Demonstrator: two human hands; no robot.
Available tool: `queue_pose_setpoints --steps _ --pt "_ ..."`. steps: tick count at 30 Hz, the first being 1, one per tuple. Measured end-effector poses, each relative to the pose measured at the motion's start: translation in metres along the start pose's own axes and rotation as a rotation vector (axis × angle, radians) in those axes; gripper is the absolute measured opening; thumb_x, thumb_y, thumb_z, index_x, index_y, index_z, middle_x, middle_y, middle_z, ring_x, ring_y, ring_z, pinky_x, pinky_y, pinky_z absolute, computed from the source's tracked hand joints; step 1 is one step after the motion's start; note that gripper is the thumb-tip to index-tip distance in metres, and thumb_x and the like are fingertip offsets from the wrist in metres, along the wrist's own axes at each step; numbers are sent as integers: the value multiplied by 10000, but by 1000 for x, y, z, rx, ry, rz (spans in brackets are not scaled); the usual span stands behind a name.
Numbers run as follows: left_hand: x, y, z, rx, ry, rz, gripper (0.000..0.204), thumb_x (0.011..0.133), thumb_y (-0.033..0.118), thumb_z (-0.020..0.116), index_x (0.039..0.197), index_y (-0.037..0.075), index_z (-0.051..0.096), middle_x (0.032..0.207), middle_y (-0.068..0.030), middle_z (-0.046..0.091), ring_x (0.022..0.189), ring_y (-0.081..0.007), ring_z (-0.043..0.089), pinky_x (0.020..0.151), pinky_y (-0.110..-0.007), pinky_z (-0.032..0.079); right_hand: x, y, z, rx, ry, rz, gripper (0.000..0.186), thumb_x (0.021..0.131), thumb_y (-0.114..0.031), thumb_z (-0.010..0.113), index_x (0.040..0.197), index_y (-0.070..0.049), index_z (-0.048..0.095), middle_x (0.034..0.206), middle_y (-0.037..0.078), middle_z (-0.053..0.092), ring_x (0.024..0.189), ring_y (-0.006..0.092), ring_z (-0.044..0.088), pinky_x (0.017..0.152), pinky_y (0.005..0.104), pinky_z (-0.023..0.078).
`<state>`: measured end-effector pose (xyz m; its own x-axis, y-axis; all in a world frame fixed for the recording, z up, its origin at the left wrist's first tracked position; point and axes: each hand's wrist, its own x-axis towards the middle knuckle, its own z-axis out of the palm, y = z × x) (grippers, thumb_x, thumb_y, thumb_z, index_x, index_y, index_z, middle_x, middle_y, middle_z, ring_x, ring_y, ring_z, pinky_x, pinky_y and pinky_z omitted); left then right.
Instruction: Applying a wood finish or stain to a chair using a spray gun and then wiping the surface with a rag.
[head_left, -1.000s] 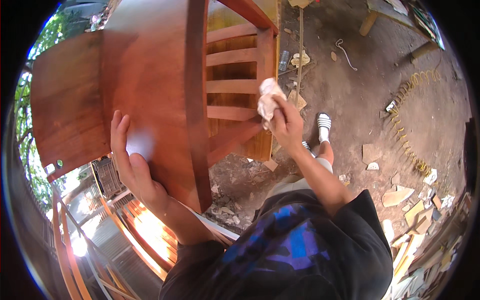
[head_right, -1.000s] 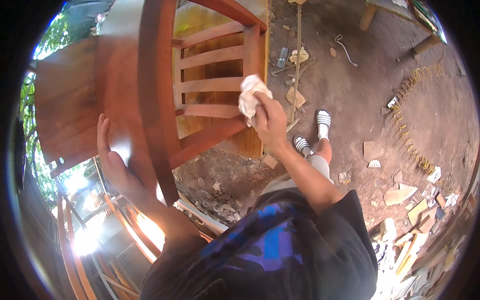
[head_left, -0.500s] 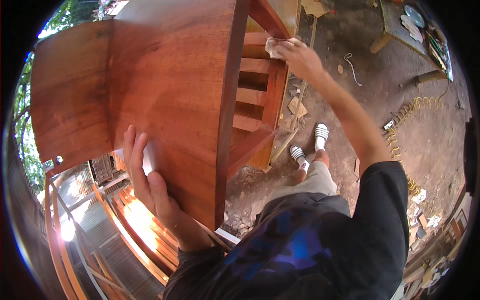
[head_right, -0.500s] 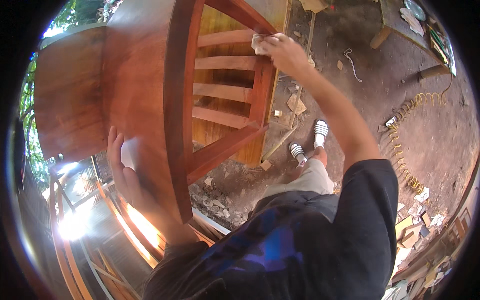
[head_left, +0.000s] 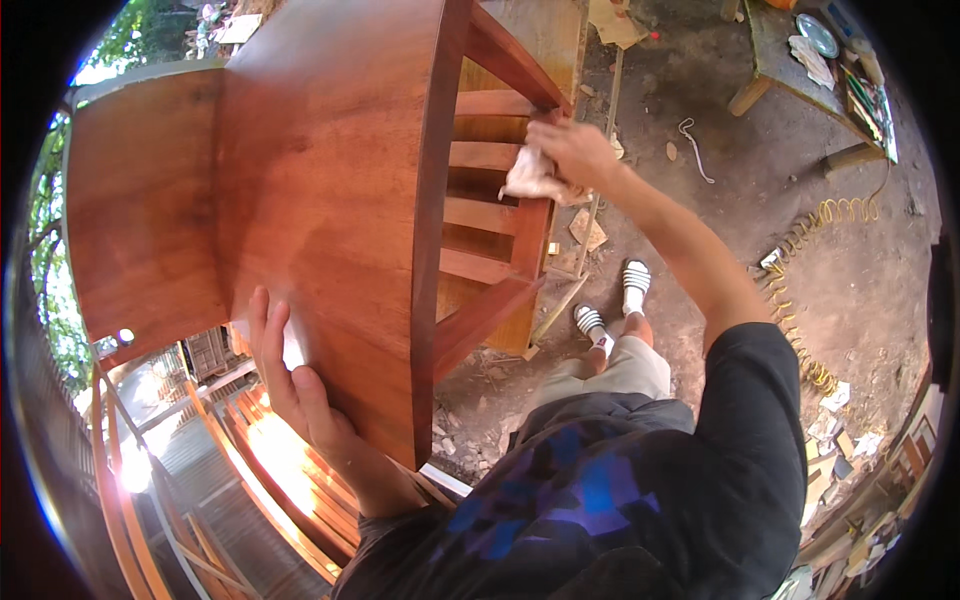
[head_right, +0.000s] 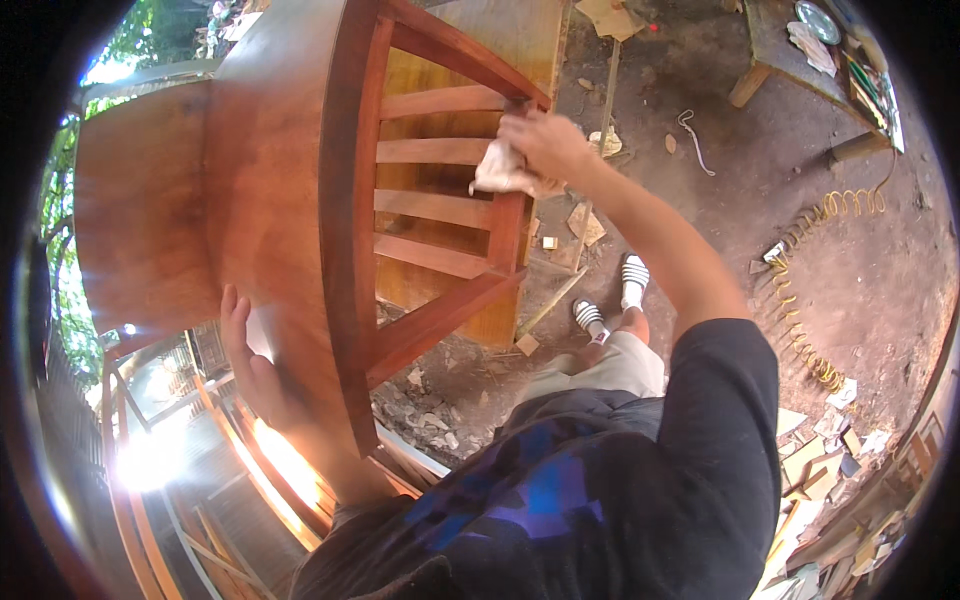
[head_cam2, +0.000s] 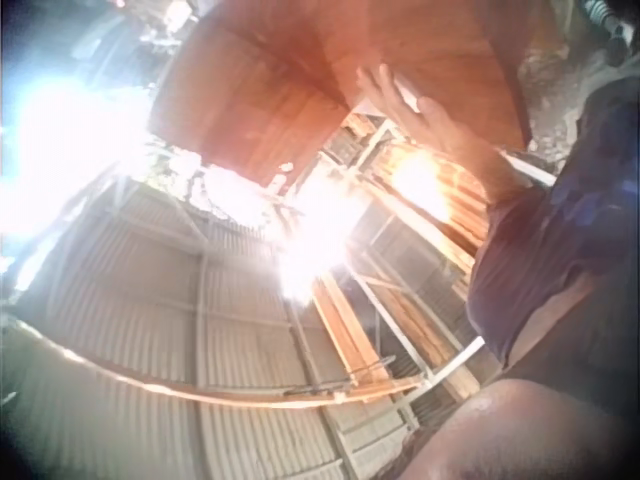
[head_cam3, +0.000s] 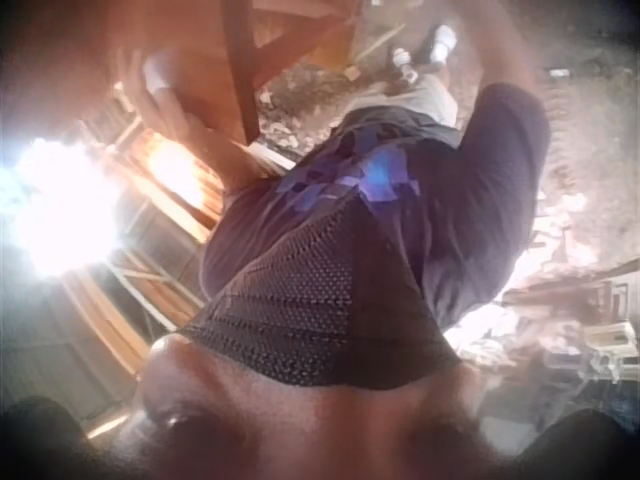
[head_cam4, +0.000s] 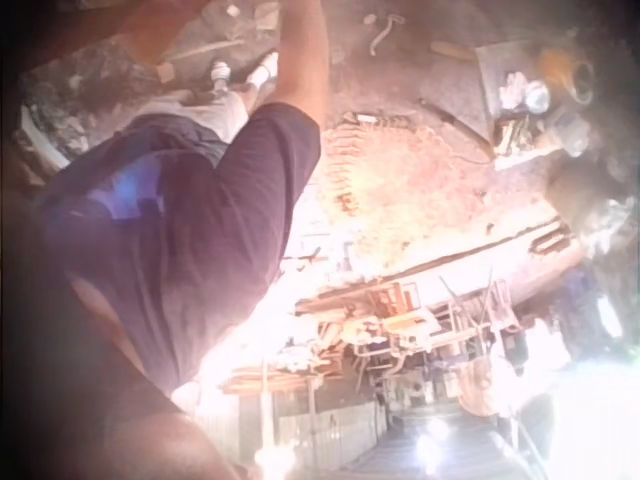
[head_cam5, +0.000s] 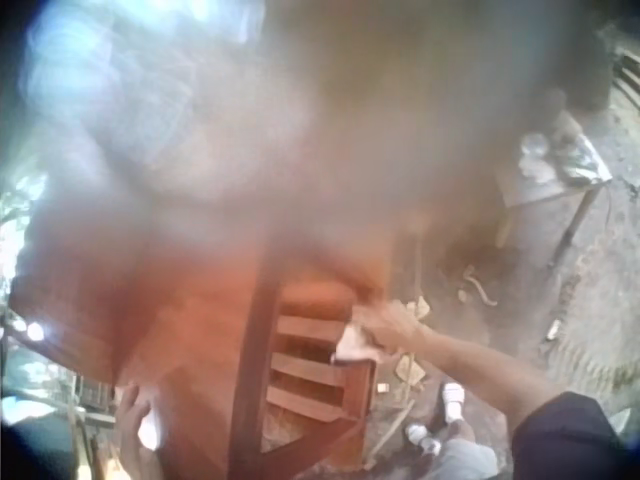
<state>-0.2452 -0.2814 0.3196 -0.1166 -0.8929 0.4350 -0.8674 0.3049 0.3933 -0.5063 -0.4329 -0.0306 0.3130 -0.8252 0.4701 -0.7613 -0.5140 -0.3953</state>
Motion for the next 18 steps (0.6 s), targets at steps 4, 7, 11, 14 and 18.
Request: queue_pose_setpoints --steps 4,7,11,14,18 --pt "2 -3 -4 21 -3 24 558 991 352 401 1327 -49 595 1508 -250 470 1429 -381 412 1209 -495 231 -52 -84 6 326 217 48 353 812 -360 764 1050 -132 636 1022 57 576 875 249 639 652 378 557" --pt "4 -4 -3 17 9 2 563 986 354 407 1323 -55 596 1509 -250 469 1428 -382 411 1205 -500 242 -85 -108 25 386 134 148 259 846 -300 734 1048 -154 663 1073 60 595 918 259 656 685 368 567" --pt "3 -2 -2 -4 55 -42 569 981 357 414 1319 -61 598 1506 -256 470 1427 -381 412 1202 -502 249 -96 -144 3 634 -101 338 259 909 -268 682 1139 -152 670 1120 78 612 991 283 662 745 402 566" --pt "3 -4 -2 -27 53 -30 569 980 356 416 1320 -61 600 1503 -263 468 1425 -380 414 1202 -502 247 -99 -149 -8 805 -288 357 340 912 -291 672 1212 -131 657 1116 84 622 1022 331 651 838 451 534" --pt "4 -6 -5 4 48 -22 566 976 351 422 1317 -62 603 1493 -270 479 1418 -382 423 1201 -501 249 -62 -118 -21 1012 -636 353 344 859 -197 664 1199 -148 678 1049 114 678 1016 345 651 875 431 520"
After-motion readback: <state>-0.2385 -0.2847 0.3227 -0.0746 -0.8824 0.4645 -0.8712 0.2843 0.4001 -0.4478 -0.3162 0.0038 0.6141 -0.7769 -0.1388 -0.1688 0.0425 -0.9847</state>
